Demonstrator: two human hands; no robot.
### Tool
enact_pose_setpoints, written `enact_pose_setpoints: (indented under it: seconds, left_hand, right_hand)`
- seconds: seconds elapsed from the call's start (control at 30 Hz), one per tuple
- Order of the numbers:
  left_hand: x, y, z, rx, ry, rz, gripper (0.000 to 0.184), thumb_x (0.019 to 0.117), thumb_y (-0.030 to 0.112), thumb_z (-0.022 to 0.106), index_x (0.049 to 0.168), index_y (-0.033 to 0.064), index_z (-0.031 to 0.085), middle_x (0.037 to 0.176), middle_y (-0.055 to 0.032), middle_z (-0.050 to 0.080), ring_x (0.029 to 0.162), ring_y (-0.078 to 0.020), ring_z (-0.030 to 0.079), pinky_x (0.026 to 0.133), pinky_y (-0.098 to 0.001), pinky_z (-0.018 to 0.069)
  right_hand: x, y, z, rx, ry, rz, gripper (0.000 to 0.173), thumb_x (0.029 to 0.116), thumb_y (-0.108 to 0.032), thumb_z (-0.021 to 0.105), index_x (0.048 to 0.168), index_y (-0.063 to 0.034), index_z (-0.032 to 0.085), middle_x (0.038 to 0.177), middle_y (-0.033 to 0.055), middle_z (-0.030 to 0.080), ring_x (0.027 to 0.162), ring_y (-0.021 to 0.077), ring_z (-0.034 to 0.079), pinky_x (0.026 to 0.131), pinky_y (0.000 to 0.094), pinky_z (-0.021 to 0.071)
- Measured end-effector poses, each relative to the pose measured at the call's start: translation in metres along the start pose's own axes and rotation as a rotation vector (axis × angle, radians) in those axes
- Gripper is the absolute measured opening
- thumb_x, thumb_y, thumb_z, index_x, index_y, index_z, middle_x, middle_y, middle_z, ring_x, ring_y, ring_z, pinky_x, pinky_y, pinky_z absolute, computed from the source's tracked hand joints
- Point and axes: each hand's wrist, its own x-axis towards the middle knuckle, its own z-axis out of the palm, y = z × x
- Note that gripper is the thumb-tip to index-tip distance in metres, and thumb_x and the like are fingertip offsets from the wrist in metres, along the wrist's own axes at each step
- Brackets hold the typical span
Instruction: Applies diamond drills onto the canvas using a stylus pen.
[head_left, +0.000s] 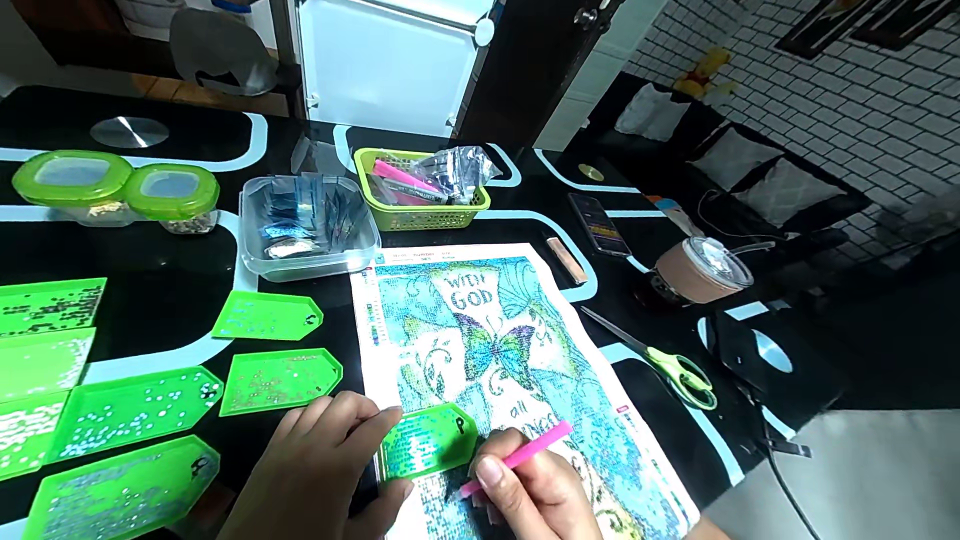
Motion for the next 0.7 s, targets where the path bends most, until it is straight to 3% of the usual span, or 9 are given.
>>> enact_pose_setpoints:
  seconds: [0.27,0.7]
  left_hand:
    - [-0.0004,0.0008,-0.0008,-0.01,-0.002,-0.003,0.047,0.0898,0.042,0.07,0.124,0.0106,0.073,0.108,-0.0136,0.07,0.095,-0.0343,0.065,0.08,-0.0509,0.0487]
    - [-0.0004,0.0,0.0006,-0.004,0.002,-0.005,0.047,0.0901,0.044,0.069,0.124,0.0112,0.074,0.107,-0.0132,0.07,0.094,-0.0341,0.065,0.079,-0.0509,0.0488]
  right_hand:
    - [-0.0003,-0.0007,0.0016,-0.109,-0.026,-0.054,0.028,0.1104,-0.02,0.048,0.098,0.002,0.061,0.08,0.01,0.063,0.068,0.0057,0.061,0.064,0.0184,0.0517]
    - [-0.0008,0.0,0.0021,-0.107,-0.02,-0.058,0.027,0.1102,-0.019,0.048,0.098,0.0019,0.061,0.079,0.0095,0.063,0.068,0.0054,0.061,0.063,0.0185,0.0519]
